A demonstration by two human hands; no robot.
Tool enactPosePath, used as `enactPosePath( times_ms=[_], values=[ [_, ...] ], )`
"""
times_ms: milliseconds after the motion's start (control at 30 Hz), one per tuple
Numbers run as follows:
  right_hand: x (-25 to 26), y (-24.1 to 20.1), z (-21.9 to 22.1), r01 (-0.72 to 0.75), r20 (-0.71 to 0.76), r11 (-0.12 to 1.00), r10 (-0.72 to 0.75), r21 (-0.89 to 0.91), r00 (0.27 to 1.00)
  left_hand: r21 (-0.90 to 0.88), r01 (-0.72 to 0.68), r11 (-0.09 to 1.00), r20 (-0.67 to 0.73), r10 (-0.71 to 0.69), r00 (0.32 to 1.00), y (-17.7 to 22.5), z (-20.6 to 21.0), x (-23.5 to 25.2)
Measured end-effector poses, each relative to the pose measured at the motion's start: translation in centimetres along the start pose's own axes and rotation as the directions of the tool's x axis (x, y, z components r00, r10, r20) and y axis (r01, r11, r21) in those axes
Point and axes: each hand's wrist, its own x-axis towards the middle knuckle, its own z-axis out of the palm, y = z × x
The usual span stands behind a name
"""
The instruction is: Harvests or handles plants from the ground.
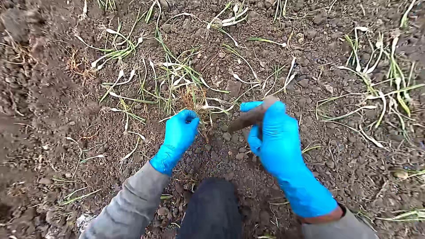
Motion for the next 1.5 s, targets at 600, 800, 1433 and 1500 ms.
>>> enactPosePath(
  times_ms=[600,800,1433,1500],
  values=[
    [-5.3,2.5,-2.0,-0.015,0.044,0.975,0.005,0.221,0.999,0.510,-0.580,0.635,0.540,0.288,0.791,-4.1,9.4,1.1],
    [0.7,-0.2,-12.6,0.509,0.230,0.574,-0.777,0.641,0.586,0.256,-0.592,0.764,0.279,0.528,0.802,-4.8,4.3,0.3],
    [-4.5,9.7,2.8,-0.314,0.103,0.947,0.306,0.072,0.947,0.332,0.106,0.937,-0.080,-0.084,0.993,-8.3,4.1,-0.8],
    [-3.8,4.5,2.7,-0.174,0.127,0.983,0.165,0.063,0.978,0.350,0.097,0.932,-0.062,-0.081,0.995,-8.4,4.3,1.7]
  ],
)
